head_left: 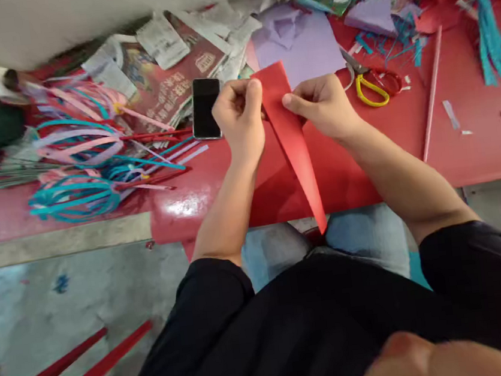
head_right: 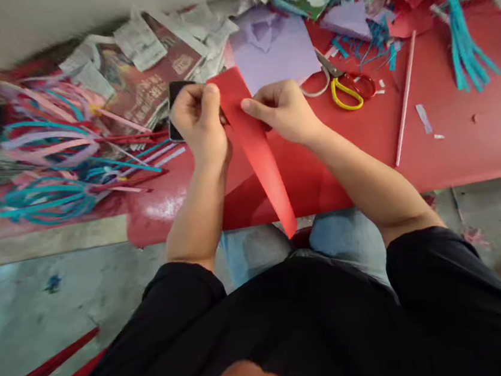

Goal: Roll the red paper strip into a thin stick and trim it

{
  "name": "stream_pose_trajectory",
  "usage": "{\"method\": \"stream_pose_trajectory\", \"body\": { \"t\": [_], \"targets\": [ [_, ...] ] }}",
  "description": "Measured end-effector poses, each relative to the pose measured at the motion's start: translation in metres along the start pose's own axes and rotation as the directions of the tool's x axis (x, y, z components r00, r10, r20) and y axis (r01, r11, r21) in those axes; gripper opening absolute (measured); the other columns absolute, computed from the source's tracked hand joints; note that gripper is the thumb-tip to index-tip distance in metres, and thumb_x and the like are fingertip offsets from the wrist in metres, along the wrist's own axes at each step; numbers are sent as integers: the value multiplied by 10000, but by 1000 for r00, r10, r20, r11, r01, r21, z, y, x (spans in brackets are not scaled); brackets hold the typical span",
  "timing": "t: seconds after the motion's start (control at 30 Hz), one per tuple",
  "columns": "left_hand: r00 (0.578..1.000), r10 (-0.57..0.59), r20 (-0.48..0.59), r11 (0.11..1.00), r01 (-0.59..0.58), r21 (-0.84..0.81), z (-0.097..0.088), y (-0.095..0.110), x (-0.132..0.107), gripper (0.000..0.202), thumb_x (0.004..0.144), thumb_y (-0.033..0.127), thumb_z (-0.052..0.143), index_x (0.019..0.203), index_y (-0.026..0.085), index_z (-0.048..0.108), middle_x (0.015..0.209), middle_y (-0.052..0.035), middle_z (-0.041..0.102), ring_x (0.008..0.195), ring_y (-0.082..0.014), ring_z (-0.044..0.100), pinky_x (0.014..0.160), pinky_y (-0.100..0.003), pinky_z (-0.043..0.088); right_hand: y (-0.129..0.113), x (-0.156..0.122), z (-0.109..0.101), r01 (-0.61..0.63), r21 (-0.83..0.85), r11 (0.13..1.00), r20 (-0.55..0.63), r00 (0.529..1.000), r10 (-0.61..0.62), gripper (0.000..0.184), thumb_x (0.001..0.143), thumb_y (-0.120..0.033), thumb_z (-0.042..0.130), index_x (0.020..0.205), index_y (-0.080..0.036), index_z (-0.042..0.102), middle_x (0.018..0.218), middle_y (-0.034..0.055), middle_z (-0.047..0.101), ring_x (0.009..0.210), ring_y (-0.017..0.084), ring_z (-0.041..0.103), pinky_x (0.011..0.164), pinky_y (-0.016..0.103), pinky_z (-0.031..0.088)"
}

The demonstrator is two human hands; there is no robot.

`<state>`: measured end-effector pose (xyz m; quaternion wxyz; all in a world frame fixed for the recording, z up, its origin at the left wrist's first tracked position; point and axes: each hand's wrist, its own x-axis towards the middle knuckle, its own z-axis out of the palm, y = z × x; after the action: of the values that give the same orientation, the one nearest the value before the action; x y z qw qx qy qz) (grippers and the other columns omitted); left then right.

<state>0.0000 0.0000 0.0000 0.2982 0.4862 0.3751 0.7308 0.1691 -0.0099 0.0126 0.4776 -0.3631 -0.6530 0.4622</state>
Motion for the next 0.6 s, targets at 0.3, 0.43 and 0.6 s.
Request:
{"method": "stream_pose_trajectory", "body": {
  "t": [0.3, 0.43, 0.6],
  "targets": [
    [997, -52, 64, 988, 41, 152, -19, -44, 11, 553, 974, 821, 664, 929, 285, 533, 655, 48, 407, 563, -109, 339, 548, -349, 220, 4, -1, 0, -25, -22, 999, 32, 999, 25, 576, 895, -729, 826, 695, -223, 639, 593, -9, 561, 553, 132, 509, 503, 311, 475],
    [988, -80, 129, 983, 56, 175, -19, -46, 11, 601, 945, 863, 616, 869, 276, 517, 581, 72, 316, 503, -91, 272, 471, -328, 226, 5, -1, 2, -27, -12, 1000, -59, 998, 27, 547, 910, -677, 837, 672, -223, 647, 579, -6, 574, 543, 129, 488, 493, 312, 408],
    [945, -56, 323, 962, -36, 271, -7, -10, -6, 674, 1000, 873, 515, 750, 247, 531, 592, 34, 408, 489, -116, 424, 467, -328, 301, 5, 5, -4, 16, 5, 1000, -229, 973, -14, 594, 868, -740, 838, 652, -224, 637, 557, -8, 559, 526, 122, 482, 501, 319, 355]
  ]
}}
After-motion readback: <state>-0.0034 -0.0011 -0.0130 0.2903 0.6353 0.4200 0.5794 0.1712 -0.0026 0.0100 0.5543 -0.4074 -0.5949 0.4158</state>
